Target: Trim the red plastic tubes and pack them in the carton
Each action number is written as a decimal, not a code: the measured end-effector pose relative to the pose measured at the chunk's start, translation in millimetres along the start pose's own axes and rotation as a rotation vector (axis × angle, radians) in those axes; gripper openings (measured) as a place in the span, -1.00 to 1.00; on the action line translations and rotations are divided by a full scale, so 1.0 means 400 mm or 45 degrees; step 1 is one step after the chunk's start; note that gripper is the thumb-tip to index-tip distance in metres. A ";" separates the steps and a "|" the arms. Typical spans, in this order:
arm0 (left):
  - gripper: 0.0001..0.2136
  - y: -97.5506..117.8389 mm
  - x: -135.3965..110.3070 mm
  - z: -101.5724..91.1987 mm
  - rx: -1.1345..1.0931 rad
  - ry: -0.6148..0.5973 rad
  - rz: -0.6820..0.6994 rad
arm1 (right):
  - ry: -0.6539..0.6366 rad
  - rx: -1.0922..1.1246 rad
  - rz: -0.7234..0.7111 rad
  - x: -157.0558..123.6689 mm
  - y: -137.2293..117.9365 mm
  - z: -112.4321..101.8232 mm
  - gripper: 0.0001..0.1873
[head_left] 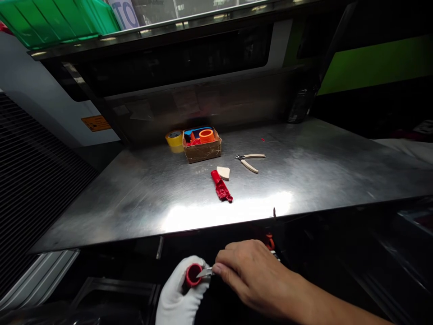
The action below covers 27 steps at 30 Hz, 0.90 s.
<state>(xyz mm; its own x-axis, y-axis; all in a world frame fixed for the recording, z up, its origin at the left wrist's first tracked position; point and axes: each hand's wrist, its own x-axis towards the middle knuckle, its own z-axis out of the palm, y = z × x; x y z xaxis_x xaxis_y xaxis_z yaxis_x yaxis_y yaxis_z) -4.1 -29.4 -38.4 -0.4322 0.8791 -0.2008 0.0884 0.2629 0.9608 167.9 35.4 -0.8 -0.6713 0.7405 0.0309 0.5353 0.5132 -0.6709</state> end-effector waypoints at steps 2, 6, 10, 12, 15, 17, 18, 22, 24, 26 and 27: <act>-0.68 -0.004 -0.002 0.005 -0.008 0.072 -0.005 | 0.001 0.025 -0.004 0.000 -0.001 0.002 -0.72; -0.68 -0.001 -0.007 0.006 -0.037 0.079 -0.001 | 0.076 0.015 0.046 0.003 0.000 0.011 -0.72; -0.67 0.004 -0.009 0.010 -0.081 0.137 -0.023 | 0.067 0.044 0.059 -0.002 -0.007 0.026 -0.71; -0.68 0.002 -0.009 0.013 -0.116 0.169 -0.010 | -0.009 0.117 0.048 -0.006 -0.015 0.027 -0.71; -0.67 -0.007 -0.011 0.019 -0.211 0.143 -0.056 | -0.086 0.271 0.045 -0.009 -0.023 0.021 -0.68; -0.64 -0.016 -0.015 0.024 -0.261 0.114 -0.116 | -0.015 0.341 0.097 -0.005 -0.025 0.024 -0.71; -0.63 -0.021 -0.016 0.026 -0.283 0.093 -0.126 | 0.038 0.370 0.127 -0.001 -0.025 0.028 -0.73; -0.75 -0.017 -0.018 0.033 -0.353 -0.055 -0.069 | 0.177 0.470 0.098 0.020 -0.022 0.055 -0.67; -0.78 0.007 -0.016 0.028 -0.246 -0.142 -0.063 | 0.189 0.486 -0.003 0.028 -0.018 0.057 -0.76; -0.78 0.038 -0.013 0.019 -0.036 -0.317 -0.059 | 0.101 0.508 -0.127 0.030 -0.013 0.042 -0.86; -0.78 0.051 -0.011 0.014 0.041 -0.422 -0.049 | 0.032 0.514 -0.183 0.029 -0.011 0.029 -0.88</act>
<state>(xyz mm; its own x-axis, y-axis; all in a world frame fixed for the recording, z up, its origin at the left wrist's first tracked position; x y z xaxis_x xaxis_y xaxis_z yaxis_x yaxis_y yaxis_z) 4.7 -25.6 -18.8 -0.1208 0.9484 -0.2932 0.1085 0.3062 0.9458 151.8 36.7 -6.2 -0.7089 0.6869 0.1600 0.1902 0.4046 -0.8945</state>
